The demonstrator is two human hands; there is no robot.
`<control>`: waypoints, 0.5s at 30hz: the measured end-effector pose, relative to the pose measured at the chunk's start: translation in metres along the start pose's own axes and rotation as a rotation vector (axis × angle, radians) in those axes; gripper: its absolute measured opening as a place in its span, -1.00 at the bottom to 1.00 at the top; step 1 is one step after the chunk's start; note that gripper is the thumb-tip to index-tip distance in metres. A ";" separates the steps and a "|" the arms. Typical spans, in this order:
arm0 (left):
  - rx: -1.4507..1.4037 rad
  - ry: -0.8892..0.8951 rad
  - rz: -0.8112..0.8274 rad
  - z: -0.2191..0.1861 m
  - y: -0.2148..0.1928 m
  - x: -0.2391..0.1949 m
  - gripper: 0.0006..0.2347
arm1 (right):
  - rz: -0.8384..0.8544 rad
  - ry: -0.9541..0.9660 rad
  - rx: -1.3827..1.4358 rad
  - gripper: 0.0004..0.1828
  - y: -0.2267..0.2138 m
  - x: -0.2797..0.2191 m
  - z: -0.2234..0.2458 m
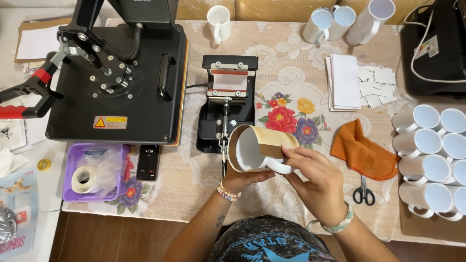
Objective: Preparing a ceramic mug for printing by cleaning it and placing it into a heat press machine.
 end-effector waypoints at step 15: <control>0.168 0.195 0.024 -0.063 0.038 -0.008 -0.16 | 0.044 -0.014 0.124 -0.83 -0.041 -0.011 0.006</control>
Point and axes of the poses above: each hand's wrist, its own x-axis towards the middle knuckle, its own y-axis out of the palm, z = x × y, the point moved 8 cm from there along x, towards the middle knuckle, and after that the axes turned 11 degrees about x, right-handed, at the moved point
